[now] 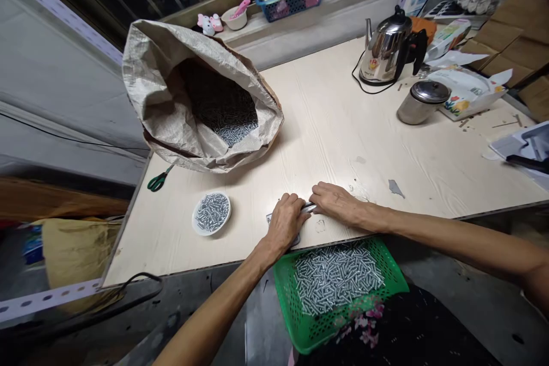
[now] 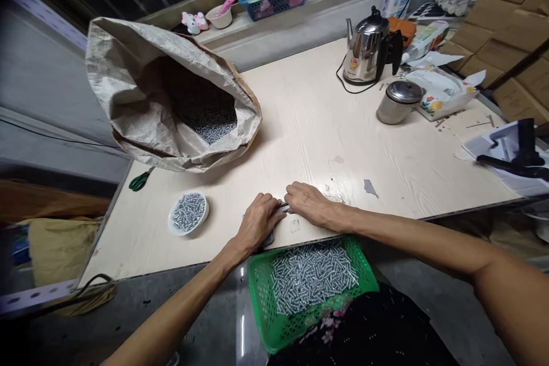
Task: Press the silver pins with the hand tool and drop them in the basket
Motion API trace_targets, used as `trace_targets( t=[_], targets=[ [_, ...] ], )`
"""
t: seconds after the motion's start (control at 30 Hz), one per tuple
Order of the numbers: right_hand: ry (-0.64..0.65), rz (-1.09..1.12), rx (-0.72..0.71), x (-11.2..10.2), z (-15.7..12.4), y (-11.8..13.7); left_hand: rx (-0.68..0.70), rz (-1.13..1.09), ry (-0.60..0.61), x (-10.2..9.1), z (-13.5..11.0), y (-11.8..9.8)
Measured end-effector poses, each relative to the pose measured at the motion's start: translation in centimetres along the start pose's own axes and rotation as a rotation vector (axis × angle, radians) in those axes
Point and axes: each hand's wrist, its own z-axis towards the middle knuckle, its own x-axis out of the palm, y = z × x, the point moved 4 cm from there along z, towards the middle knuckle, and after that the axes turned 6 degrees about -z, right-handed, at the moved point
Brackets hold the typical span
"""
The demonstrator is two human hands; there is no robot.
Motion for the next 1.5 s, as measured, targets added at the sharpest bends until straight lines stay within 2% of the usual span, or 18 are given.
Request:
trace_targets(
  t=[0.13,0.23,0.37,0.47,0.53,0.63,0.77,0.9,1.0,1.27,1.37,1.5],
  targets=[
    [-0.016,-0.007,-0.005,1.0,0.7,0.1,-0.019,-0.018,-0.028,0.3,0.2,0.5],
    [-0.06,-0.007,-0.009,0.5,0.5,-0.1,-0.053,-0.008,-0.06,0.2,0.2,0.9],
    [-0.168,0.043,-0.055,-1.3,-0.4,0.1,-0.096,-0.124,-0.253,-1.8,-1.6,1.8],
    [-0.167,0.066,-0.085,-1.4,-0.8,0.8,-0.246,-0.27,-0.427,-3.6,-4.3,2.8],
    [-0.146,0.05,-0.084,-0.8,-0.6,1.3,-0.394,-0.322,-0.476,-4.0,-6.2,3.6],
    [-0.141,-0.015,-0.075,0.9,0.0,2.0,-0.551,-0.318,-0.418,-3.1,-8.0,4.5],
    [-0.172,-0.09,-0.066,2.6,0.6,2.5,-0.643,-0.346,-0.35,-1.7,-8.8,5.2],
    [-0.232,-0.038,-0.09,2.8,0.7,2.4,-0.669,-0.435,-0.409,-1.4,-9.1,5.8],
    [-0.267,-0.029,-0.053,2.8,0.7,1.8,-0.685,-0.528,-0.418,-1.0,-9.3,6.3],
    [-0.265,-0.029,-0.036,2.9,0.5,1.0,-0.726,-0.654,-0.43,0.3,-9.2,7.3],
    [-0.279,-0.023,-0.035,2.8,0.5,0.9,-0.728,-0.701,-0.38,0.5,-8.7,7.1],
    [-0.306,-0.002,-0.041,2.9,0.5,0.9,-0.729,-0.838,-0.224,0.7,-7.4,6.6]
  ],
)
